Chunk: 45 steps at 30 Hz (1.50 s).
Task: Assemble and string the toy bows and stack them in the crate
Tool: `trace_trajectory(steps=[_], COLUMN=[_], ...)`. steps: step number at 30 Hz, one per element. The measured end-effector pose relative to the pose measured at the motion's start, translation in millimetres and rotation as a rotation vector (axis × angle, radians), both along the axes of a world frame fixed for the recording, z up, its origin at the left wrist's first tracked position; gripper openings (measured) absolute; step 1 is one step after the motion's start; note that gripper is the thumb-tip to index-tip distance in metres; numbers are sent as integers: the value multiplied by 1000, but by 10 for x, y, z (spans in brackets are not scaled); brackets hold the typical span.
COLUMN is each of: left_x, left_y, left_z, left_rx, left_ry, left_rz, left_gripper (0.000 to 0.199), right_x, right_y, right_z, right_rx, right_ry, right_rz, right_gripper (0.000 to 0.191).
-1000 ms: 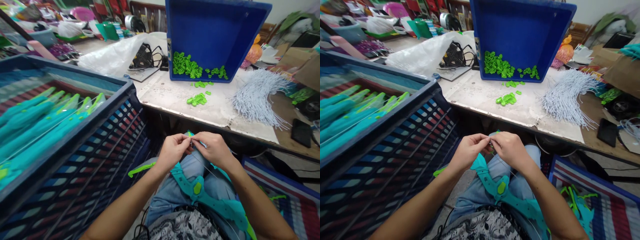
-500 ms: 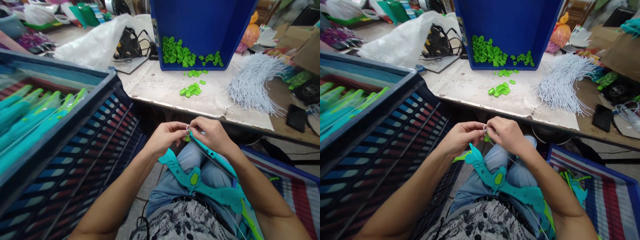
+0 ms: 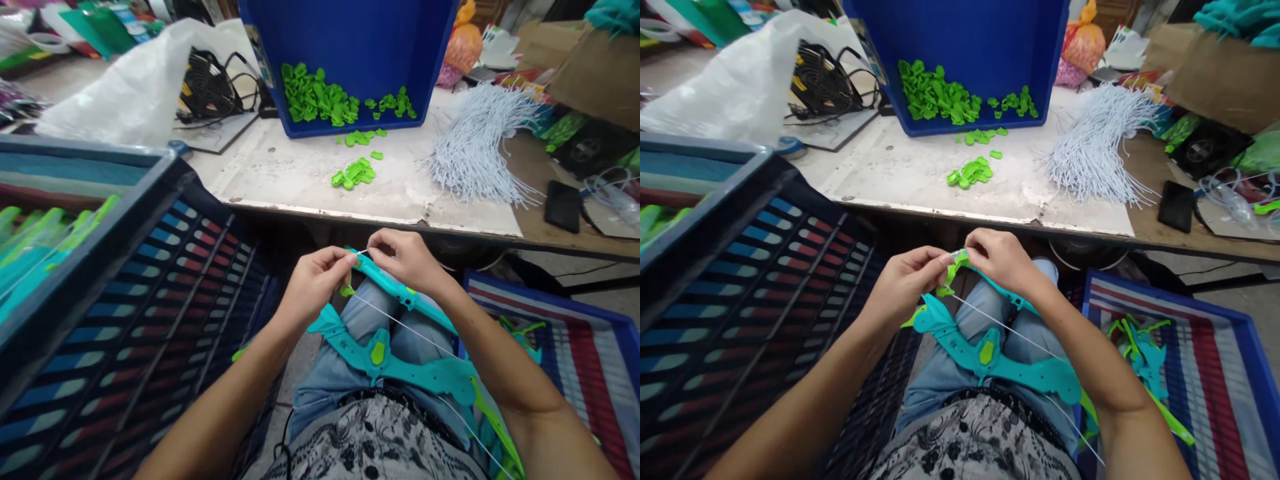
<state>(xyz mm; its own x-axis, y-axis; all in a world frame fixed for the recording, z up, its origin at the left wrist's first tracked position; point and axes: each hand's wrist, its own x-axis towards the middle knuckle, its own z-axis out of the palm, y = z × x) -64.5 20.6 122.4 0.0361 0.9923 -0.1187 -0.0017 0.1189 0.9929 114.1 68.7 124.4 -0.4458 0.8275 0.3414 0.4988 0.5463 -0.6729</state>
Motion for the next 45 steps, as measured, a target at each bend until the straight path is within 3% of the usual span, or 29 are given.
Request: trace_trajectory(steps=[3, 5, 7, 9, 11, 12, 14, 15, 17, 19, 21, 24, 27, 30, 34, 40, 45], left_x=[96, 193, 272, 287, 219, 162, 44, 1, -21, 43, 156, 299, 346, 326, 228, 27, 94], left_y=[197, 387, 598, 792, 935, 982, 1029, 1032, 1011, 972, 931, 880, 833, 795, 775, 615, 434], left_z=[-34, -75, -122, -164, -197, -214, -256, -284, -341, -373, -351, -230, -117, -91, -111, -191, -265], left_rx=[75, 127, 171, 185, 132, 92, 40, 37, 65, 103, 145, 220, 247, 229, 187, 176, 164], left_ry=[-34, -73, -89, -66, -50, -41, 12, 60, 153, 188, 182, 169, 172, 153, 13, -479, -584], left_rz=[5, -42, -148, -312, -502, -583, -694, -720, -680, -536, -399, -387, -386, -329, -248, 6, 148], left_gripper=[20, 22, 23, 22, 21, 23, 31, 32, 22, 25, 32, 29, 29, 31, 37, 35, 37], right_x=[180, 278, 336, 376, 431, 472, 570, 618, 677, 641, 480, 78, -278, -402, -301, -115, -69], right_y=[-396, -696, -877, -870, -708, -599, -389, -306, -190, -121, -68, 14, 84, 109, 79, 13, -44], right_z=[237, 245, 33, -355, -777, -950, -1152, -1174, -1086, -896, -707, -565, -595, -664, -663, -602, -661], right_rx=[-73, -102, -90, -39, -2, -14, -77, -113, -191, -236, -210, -181, -282, -294, -212, -151, -139], right_ry=[201, 213, 109, -83, -211, -237, -242, -247, -320, -493, -650, -722, -804, -877, -850, -810, -749], right_rz=[-25, 80, 187, 80, -131, -166, -110, -57, 6, -14, -30, 4, -52, -83, -74, -216, -155], right_gripper=[6, 10, 14, 23, 32, 34, 34, 33, 33, 33, 39, 56, 53, 46, 46, 50, 53])
